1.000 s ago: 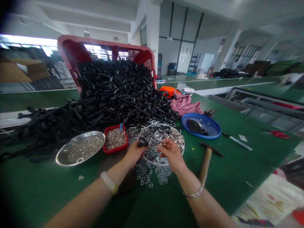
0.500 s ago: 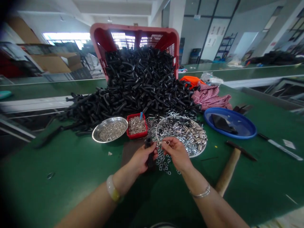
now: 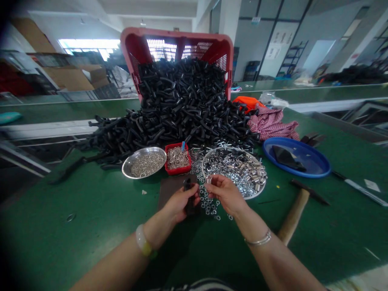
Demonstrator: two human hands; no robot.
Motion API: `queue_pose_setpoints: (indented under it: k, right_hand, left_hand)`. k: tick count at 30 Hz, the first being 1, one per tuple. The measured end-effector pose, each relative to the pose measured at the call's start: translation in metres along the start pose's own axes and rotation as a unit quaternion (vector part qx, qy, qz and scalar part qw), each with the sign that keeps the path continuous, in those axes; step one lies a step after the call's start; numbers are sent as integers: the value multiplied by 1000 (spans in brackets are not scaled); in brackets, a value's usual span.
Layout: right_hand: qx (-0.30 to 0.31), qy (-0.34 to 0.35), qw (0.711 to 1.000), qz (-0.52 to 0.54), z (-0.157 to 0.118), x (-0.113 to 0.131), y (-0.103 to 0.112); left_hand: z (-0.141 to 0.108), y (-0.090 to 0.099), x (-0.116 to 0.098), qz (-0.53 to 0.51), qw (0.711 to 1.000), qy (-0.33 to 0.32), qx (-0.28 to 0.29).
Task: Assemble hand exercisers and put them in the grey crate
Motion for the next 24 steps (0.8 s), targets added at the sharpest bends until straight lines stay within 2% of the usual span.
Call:
queue_pose_setpoints:
  k: [3,8,15,21,24]
  right_hand:
    - [-24,-24,999,39,0,-8,-6]
    - [-76,-19,995,65,2,-19,-14]
    - [-77,-35,993,81,3,-24,-17]
    - [-75,-57,992,83,5,-27,-16]
    - [-92,-84,989,84,6,-29,-16]
  left_hand:
    - [-3,-1,1,-6,1000,-14,-8]
    - [-4,0,4,-24,999,-24,-21]
    - [-3,1,7,-60,998,-18,-32]
    - [-2,4,7,-68,997,-16,-10]
    - [-1,4,11,-91,995,-35,6]
Point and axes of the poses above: each hand's wrist, its own z-axis towards the middle knuckle, its own y-axis out of the back of the hand, x = y × z, the point moved 1 cm from there along z, towards the middle knuckle, and after that the axes turned 4 degrees about z, right-handed, at the moved point
